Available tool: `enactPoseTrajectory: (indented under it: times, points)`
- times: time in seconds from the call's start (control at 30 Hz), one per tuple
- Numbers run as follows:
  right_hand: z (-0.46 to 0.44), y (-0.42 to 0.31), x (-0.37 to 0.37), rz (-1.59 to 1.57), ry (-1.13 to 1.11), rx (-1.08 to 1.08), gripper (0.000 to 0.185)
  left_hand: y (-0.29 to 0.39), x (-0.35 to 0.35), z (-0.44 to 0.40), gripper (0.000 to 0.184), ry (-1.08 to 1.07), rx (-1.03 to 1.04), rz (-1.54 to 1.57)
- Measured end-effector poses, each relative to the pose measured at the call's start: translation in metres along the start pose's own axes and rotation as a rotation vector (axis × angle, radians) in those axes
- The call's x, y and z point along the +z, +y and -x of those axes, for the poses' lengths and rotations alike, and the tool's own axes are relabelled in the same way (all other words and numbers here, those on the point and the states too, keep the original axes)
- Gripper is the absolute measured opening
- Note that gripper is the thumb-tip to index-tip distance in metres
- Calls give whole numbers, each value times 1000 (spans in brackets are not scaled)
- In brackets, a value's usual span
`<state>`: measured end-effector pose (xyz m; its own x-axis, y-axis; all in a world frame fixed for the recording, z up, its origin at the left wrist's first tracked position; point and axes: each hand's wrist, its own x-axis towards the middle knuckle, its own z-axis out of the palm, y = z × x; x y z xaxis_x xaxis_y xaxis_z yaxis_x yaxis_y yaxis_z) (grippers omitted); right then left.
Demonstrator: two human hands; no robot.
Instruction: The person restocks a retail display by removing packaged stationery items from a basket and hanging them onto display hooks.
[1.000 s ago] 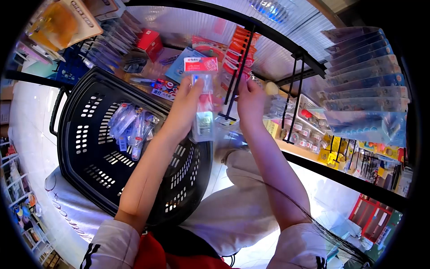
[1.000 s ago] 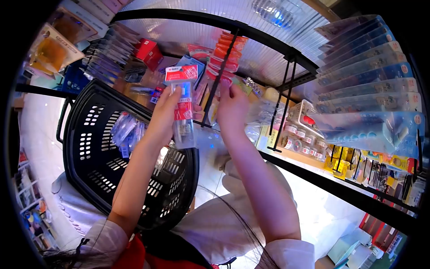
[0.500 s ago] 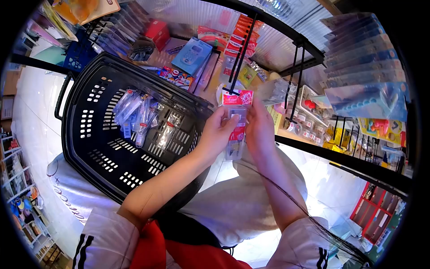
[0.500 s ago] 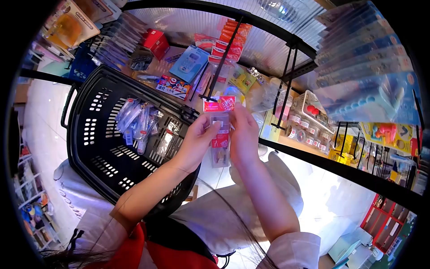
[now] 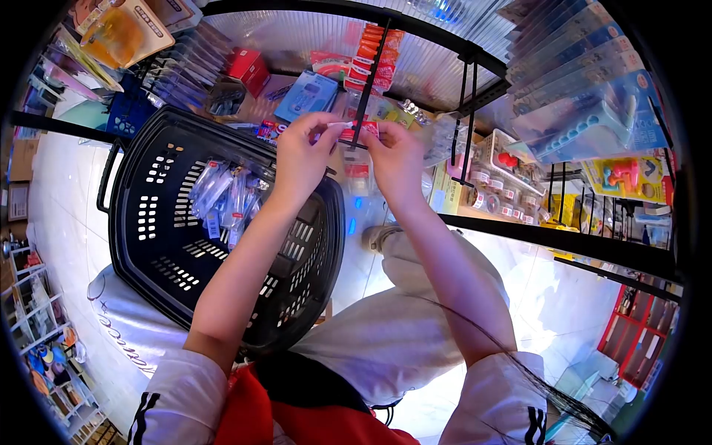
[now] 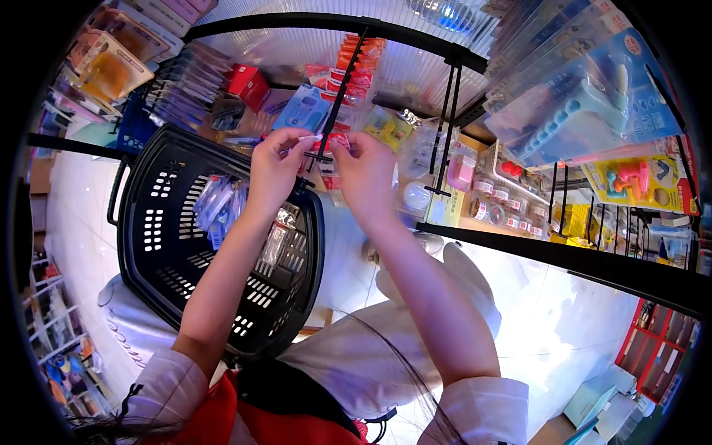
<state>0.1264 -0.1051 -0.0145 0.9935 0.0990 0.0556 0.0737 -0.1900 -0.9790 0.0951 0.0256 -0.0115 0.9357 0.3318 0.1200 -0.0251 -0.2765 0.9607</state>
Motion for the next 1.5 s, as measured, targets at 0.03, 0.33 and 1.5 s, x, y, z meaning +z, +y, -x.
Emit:
enactPoseTrajectory:
  times: [0.03, 0.33, 1.5]
  points:
    - [-1, 0, 2, -10, 11, -4, 11, -1, 1, -4, 7, 62, 196, -132]
    - [0, 20, 11, 40, 88, -31, 9, 6, 4, -4, 6, -48, 2, -37]
    - [-28, 63, -122, 347, 0, -198, 83, 6, -9, 55, 22, -59, -105, 324]
